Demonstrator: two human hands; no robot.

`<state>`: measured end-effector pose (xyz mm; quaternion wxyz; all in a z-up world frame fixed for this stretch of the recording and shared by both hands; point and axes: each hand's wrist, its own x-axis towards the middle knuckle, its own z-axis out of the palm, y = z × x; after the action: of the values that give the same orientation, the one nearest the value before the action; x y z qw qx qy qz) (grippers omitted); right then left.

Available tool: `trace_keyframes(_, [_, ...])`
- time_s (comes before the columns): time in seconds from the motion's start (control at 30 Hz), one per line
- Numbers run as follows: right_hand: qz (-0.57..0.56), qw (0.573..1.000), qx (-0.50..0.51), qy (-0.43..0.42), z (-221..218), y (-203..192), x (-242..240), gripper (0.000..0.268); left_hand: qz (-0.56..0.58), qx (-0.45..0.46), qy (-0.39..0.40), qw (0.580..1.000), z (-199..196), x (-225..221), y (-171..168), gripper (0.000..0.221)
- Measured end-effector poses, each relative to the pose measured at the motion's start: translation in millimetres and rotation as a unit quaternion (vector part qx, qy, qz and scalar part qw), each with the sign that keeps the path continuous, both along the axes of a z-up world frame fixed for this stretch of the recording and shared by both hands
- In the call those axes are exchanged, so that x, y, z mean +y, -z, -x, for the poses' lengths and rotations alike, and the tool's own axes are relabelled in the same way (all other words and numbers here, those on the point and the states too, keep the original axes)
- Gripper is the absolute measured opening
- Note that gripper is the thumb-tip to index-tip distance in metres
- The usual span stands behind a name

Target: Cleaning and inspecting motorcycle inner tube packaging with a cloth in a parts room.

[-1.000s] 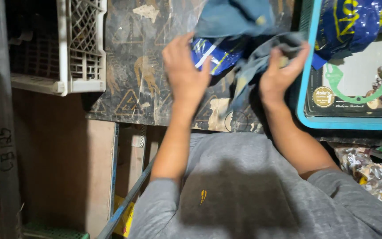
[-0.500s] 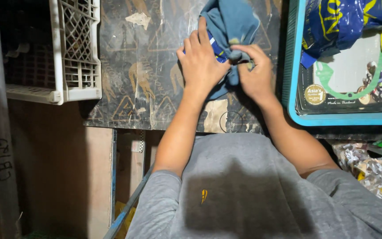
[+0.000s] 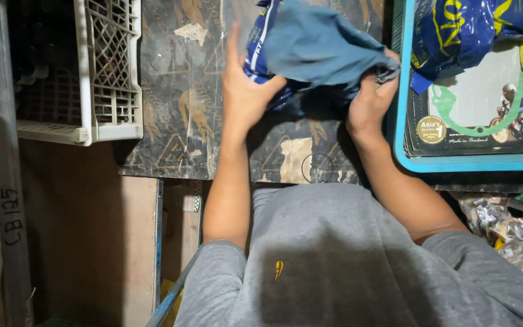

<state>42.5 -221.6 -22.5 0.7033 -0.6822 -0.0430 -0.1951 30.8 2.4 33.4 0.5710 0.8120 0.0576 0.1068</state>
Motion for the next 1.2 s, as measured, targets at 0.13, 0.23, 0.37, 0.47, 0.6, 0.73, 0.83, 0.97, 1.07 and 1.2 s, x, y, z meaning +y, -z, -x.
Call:
trace_keyframes(0.13, [0.016, 1.000, -0.009, -0.012, -3.5, -7.6, 5.9, 0.027, 0.054, 0.017, 0.009, 0.998, 3.0, -4.3, 16.8, 0.098])
trace_keyframes(0.23, [0.043, 0.999, -0.018, -0.028, -6.1, -12.6, 6.7, 0.031, 0.139, 0.046, 0.026, 0.989, 3.5, -17.7, 32.8, 0.083])
trace_keyframes(0.37, [0.081, 0.995, -0.032, -0.052, -8.6, -18.0, 9.7, 0.038, 0.261, 0.091, 0.048, 0.960, 4.0, -34.2, 54.9, 0.060])
trace_keyframes(0.47, [0.108, 0.991, -0.043, -0.068, -11.5, -23.8, 12.2, 0.043, 0.340, 0.117, 0.062, 0.931, 9.9, -32.6, 66.9, 0.045])
trace_keyframes(0.6, [0.143, 0.983, -0.063, -0.097, -13.2, -31.0, 22.2, 0.050, 0.451, 0.151, 0.079, 0.876, 15.9, -27.7, 81.5, 0.026])
trace_keyframes(0.73, [0.164, 0.977, -0.081, -0.109, -3.7, -38.9, 34.5, 0.055, 0.517, 0.170, 0.096, 0.834, 14.1, -34.1, 96.3, 0.019])
trace_keyframes(0.83, [0.150, 0.971, -0.071, -0.174, 27.9, -40.3, 44.8, 0.053, 0.535, 0.157, 0.073, 0.827, 14.4, -36.3, 106.6, 0.028])
trace_keyframes(0.97, [0.310, 0.931, -0.133, -0.141, 18.6, -35.8, 44.1, 0.064, 0.511, 0.150, 0.130, 0.837, 9.4, -41.1, 85.3, 0.047])
trace_keyframes(1.07, [0.226, 0.961, -0.090, -0.131, -9.7, -47.5, 29.6, 0.067, 0.487, 0.147, 0.170, 0.844, 14.4, -38.0, 65.9, 0.065])
trace_keyframes(1.2, [-0.110, 0.980, 0.004, -0.166, -28.0, -4.3, 8.9, 0.041, 0.448, 0.045, 0.237, 0.861, 22.6, -38.9, 47.2, 0.101])
